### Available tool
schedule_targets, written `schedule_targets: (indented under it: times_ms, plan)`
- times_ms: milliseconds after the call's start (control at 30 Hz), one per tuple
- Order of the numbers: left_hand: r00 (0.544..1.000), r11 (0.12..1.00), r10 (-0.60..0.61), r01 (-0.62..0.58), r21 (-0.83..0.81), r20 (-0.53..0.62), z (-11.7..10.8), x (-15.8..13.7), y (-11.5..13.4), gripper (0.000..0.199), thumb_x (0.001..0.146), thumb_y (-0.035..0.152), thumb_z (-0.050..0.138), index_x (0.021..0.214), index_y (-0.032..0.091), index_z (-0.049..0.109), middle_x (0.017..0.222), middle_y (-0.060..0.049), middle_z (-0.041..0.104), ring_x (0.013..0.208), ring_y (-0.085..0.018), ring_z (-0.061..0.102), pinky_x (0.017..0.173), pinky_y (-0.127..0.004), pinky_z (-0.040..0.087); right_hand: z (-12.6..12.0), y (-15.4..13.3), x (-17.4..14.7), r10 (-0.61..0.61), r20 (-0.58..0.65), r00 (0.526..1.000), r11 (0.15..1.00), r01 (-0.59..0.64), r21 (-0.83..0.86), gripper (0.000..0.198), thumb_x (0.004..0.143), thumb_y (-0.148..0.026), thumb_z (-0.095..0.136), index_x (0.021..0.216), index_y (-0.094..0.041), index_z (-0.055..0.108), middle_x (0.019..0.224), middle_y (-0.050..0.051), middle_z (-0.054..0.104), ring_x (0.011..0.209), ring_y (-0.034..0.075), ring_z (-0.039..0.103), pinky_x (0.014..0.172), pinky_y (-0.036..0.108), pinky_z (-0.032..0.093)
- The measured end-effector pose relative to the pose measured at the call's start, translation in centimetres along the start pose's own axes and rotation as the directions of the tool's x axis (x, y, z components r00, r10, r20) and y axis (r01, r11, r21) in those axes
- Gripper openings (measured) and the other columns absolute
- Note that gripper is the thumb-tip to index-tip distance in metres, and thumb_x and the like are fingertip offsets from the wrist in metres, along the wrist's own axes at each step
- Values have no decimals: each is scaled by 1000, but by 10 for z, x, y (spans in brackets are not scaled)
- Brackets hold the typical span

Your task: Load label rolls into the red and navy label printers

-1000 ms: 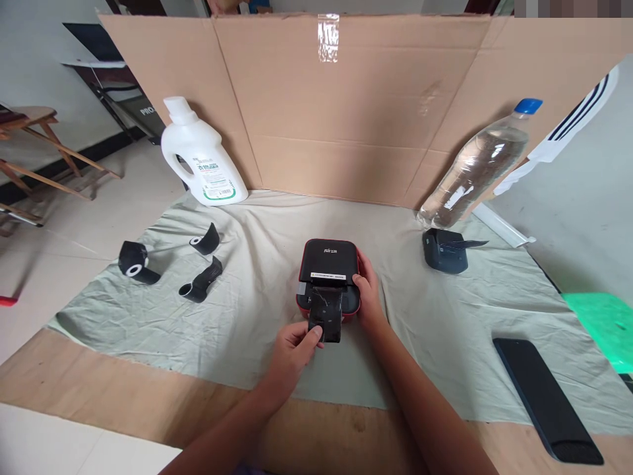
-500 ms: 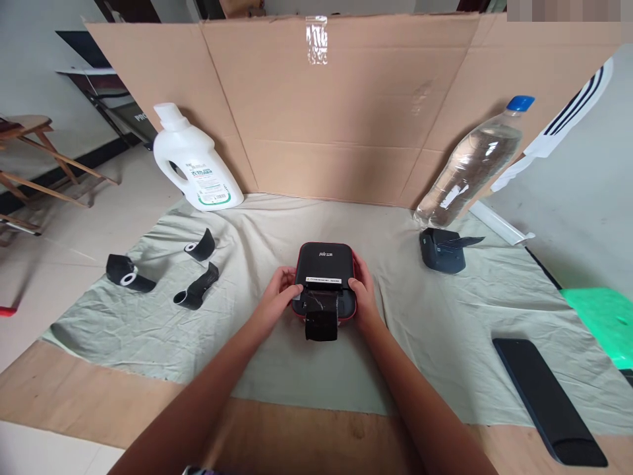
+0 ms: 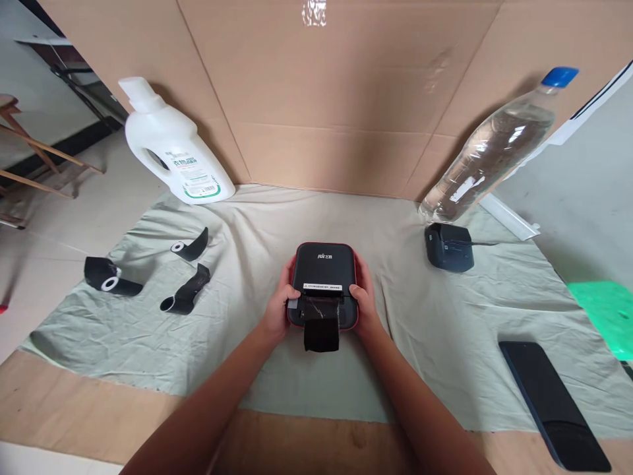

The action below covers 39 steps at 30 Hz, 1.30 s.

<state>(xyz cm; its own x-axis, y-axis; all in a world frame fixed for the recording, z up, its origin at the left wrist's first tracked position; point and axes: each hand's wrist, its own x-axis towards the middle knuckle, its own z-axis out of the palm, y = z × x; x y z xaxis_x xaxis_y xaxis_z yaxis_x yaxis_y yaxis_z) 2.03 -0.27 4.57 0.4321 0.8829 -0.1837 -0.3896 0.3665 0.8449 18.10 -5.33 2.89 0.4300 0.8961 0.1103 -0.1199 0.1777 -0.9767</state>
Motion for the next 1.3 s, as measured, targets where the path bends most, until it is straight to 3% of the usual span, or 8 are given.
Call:
schedule_targets:
  times_ms: [300, 667, 1000, 1300]
  plan:
    - [999, 999, 32, -32, -5, -29, 1, 2, -3, 75, 65, 23, 54, 139, 25, 47, 144, -3, 55, 136, -27, 49, 107, -38, 45, -1, -2, 1, -31, 18, 999, 999, 30, 41, 59, 77, -44, 59, 135, -33, 55, 148, 0, 54, 140, 31, 46, 118, 48, 37]
    - [995, 997, -40, 46, -65, 93, -8, 1, 5, 72, 75, 28, 63, 144, 29, 43, 151, 0, 51, 140, -29, 45, 111, -41, 41, 6, 5, -3, -87, 32, 996, 979, 79, 190, 52, 90, -53, 52, 137, -32, 54, 147, 2, 55, 139, 28, 48, 118, 47, 37]
    - [999, 1000, 12, -11, -10, 45, -10, 5, -1, 70, 70, 22, 62, 138, 29, 50, 151, 1, 50, 143, -27, 41, 115, -39, 36, 1, 7, 2, -75, 41, 996, 972, 64, 228, 57, 78, -40, 62, 134, -31, 59, 145, -1, 57, 140, 29, 46, 120, 45, 33]
    - [995, 998, 47, -51, 33, 89, -16, 7, 0, 70, 69, 19, 62, 138, 28, 50, 153, -2, 47, 144, -26, 39, 115, -37, 35, -4, 7, 4, -48, 67, 997, 985, 36, 171, 63, 76, -35, 61, 138, -29, 55, 146, 2, 57, 143, 30, 42, 121, 49, 32]
